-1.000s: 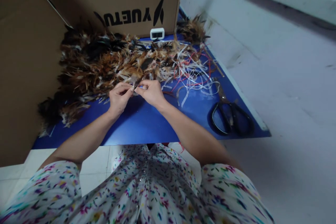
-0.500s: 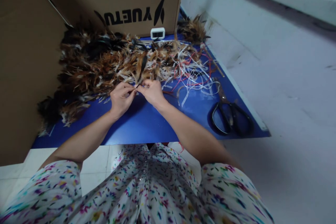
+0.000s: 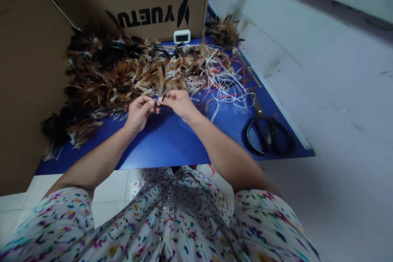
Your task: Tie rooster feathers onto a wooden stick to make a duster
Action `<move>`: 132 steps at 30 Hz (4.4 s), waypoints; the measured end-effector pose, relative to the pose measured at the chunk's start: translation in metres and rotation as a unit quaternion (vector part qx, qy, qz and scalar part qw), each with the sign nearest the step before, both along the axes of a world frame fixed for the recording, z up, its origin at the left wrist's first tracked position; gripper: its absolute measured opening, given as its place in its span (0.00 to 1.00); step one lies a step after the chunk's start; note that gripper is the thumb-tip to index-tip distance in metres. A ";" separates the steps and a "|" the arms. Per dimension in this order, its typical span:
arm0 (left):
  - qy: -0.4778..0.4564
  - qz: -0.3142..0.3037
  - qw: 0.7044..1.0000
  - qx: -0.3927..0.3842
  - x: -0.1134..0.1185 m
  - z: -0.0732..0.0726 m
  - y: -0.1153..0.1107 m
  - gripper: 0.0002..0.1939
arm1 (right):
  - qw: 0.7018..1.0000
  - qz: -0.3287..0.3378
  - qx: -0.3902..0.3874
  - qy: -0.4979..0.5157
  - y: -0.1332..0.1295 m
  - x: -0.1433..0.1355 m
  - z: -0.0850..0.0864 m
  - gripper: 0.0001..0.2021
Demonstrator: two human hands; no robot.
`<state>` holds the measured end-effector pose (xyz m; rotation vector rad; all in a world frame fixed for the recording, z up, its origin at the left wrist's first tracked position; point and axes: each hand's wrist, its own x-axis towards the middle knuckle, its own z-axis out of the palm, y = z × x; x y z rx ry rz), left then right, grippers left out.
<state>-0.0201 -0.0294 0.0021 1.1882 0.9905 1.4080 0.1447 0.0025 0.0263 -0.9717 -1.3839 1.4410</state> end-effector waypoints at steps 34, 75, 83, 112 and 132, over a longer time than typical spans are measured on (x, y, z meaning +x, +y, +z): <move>0.264 0.098 0.901 0.331 -0.005 -0.003 -0.007 0.10 | 0.990 0.094 -0.100 0.022 -0.004 0.004 0.000 0.22; 0.120 -0.041 0.987 0.094 0.002 -0.003 -0.002 0.22 | 0.971 0.138 0.092 -0.173 0.002 0.039 0.023 0.05; 0.110 -0.062 0.990 0.066 0.003 -0.004 -0.003 0.24 | 0.969 0.150 0.101 -0.169 0.000 0.040 0.024 0.05; 0.086 -0.080 0.991 0.062 0.002 -0.001 -0.005 0.18 | 0.989 0.084 0.114 -0.037 -0.005 0.022 0.011 0.10; 0.072 -0.072 0.987 0.123 -0.001 -0.003 -0.005 0.16 | 0.955 0.103 0.237 -0.144 -0.008 0.020 0.004 0.06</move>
